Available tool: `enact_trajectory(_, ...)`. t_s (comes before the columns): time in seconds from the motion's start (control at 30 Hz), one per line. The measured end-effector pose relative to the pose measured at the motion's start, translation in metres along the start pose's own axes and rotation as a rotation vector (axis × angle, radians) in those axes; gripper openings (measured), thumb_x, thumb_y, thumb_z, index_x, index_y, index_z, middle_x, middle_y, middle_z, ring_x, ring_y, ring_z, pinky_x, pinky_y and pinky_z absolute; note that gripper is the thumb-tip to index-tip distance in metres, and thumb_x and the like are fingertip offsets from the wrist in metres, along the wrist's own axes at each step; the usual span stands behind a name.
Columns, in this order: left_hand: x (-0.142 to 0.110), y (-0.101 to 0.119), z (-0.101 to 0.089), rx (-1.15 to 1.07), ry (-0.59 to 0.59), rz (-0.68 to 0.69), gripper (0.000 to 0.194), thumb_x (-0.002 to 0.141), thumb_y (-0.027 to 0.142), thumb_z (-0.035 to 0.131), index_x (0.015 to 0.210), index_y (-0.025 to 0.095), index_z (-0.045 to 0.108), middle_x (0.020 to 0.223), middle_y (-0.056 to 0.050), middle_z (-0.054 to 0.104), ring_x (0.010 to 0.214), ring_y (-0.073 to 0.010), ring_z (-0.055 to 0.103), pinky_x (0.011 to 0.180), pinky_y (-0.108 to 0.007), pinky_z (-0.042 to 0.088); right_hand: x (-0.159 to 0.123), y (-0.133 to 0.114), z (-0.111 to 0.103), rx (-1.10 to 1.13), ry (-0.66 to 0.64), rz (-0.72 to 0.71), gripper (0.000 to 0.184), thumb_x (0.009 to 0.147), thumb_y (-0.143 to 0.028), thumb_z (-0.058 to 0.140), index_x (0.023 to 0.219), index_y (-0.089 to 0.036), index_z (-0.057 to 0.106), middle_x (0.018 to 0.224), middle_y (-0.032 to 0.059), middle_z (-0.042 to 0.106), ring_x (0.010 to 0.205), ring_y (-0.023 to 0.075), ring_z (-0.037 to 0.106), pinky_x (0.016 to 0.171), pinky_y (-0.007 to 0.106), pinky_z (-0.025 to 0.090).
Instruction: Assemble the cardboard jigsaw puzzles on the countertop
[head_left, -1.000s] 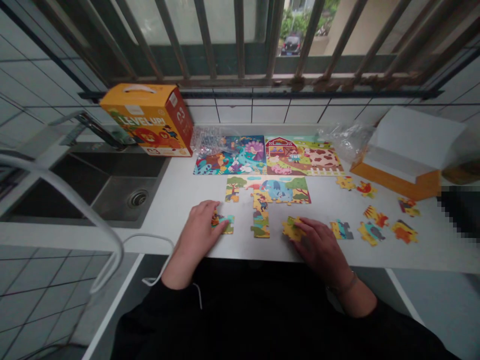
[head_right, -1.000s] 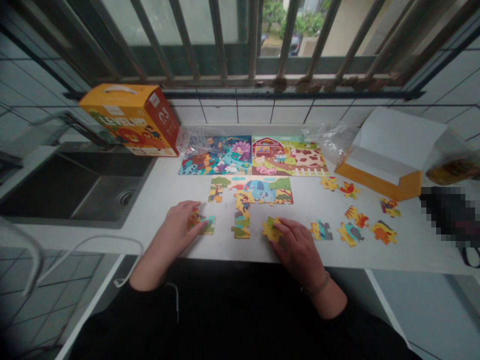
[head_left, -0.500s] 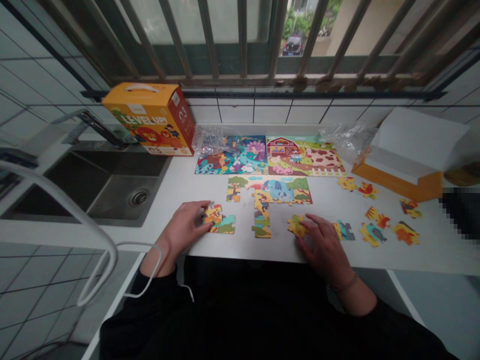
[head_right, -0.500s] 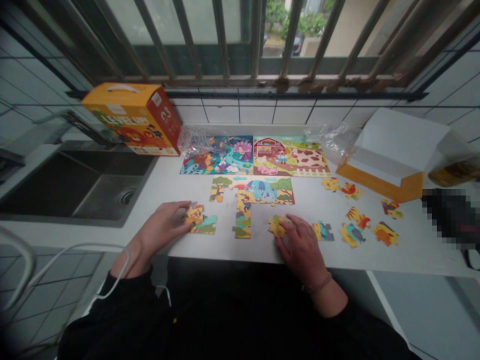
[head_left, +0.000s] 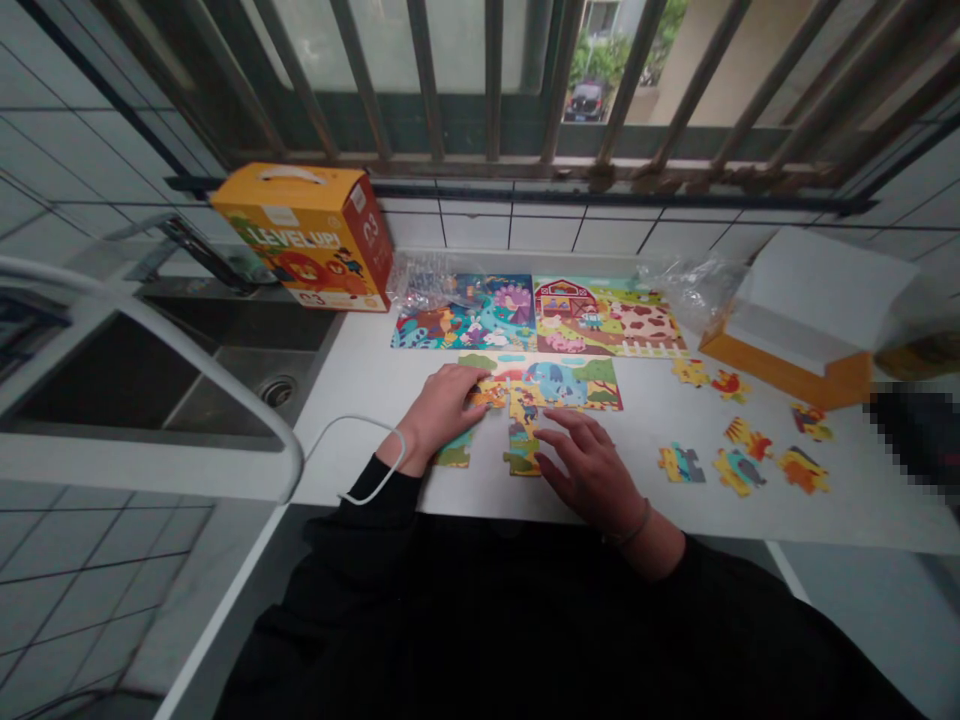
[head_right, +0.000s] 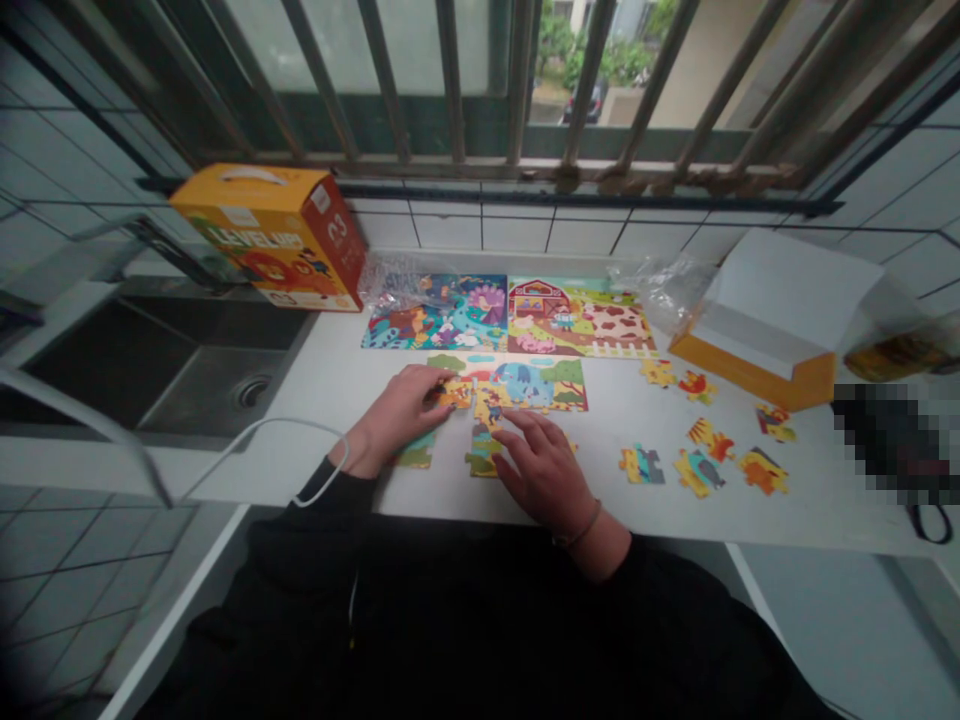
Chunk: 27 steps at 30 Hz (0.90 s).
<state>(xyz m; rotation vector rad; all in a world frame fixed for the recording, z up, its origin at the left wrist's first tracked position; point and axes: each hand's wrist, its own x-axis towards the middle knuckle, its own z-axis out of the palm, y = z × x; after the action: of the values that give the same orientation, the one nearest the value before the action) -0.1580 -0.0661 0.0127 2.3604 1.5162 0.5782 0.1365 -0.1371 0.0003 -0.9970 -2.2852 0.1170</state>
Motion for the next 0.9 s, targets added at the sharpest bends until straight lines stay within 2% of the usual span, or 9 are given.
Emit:
enact_trajectory(0.2,0.003,0.001,0.008,-0.007,-0.007,0.009,0.038,0.096,0.029,0.074,0.134,0.024,0.07,0.133,-0.009,0.076,0.126,-0.0307,0.065,0.11,-0.048,0.052,-0.017,0.001,-0.007,0.002,-0.019,0.063,0.029,0.105,-0.026,0.069,0.134,-0.023,0.069,0.149,0.0169,0.065,0.137,0.0355,0.061,0.113,0.06,0.058)
enact_trajectory(0.4,0.005,-0.002,0.011,-0.056,0.018,0.028,0.034,0.097,0.032,0.074,0.13,0.024,0.071,0.129,-0.009,0.077,0.122,-0.0304,0.067,0.108,-0.048,0.052,-0.039,0.005,-0.017,0.003,-0.037,0.11,0.031,0.104,-0.025,0.069,0.135,-0.025,0.067,0.149,0.0157,0.064,0.137,0.0353,0.062,0.113,0.061,0.058)
enact_trajectory(0.6,0.003,-0.006,0.013,-0.073,0.007,0.026,0.036,0.097,0.035,0.076,0.132,0.026,0.072,0.136,-0.008,0.076,0.127,-0.0301,0.066,0.111,-0.05,0.051,-0.06,0.008,-0.018,0.0,-0.052,0.157,0.03,0.104,-0.024,0.068,0.133,-0.027,0.07,0.148,0.0154,0.066,0.138,0.0355,0.063,0.114,0.063,0.058)
enact_trajectory(0.73,0.003,-0.008,0.014,-0.052,-0.017,0.061,0.024,0.104,0.039,0.069,0.123,0.026,0.076,0.143,-0.009,0.073,0.135,-0.0302,0.063,0.115,-0.052,0.049,-0.064,0.01,-0.015,-0.022,-0.045,0.179,0.029,0.103,-0.022,0.069,0.131,-0.025,0.069,0.145,0.0157,0.066,0.137,0.0355,0.063,0.114,0.062,0.058)
enact_trajectory(0.9,0.004,-0.006,0.015,0.008,0.011,0.074,0.021,0.107,0.036,0.065,0.12,0.026,0.078,0.146,-0.009,0.072,0.135,-0.0302,0.063,0.114,-0.052,0.049,-0.062,0.009,-0.014,-0.04,-0.043,0.175,0.027,0.102,-0.022,0.068,0.129,-0.024,0.068,0.144,0.0164,0.066,0.135,0.0353,0.063,0.113,0.062,0.058)
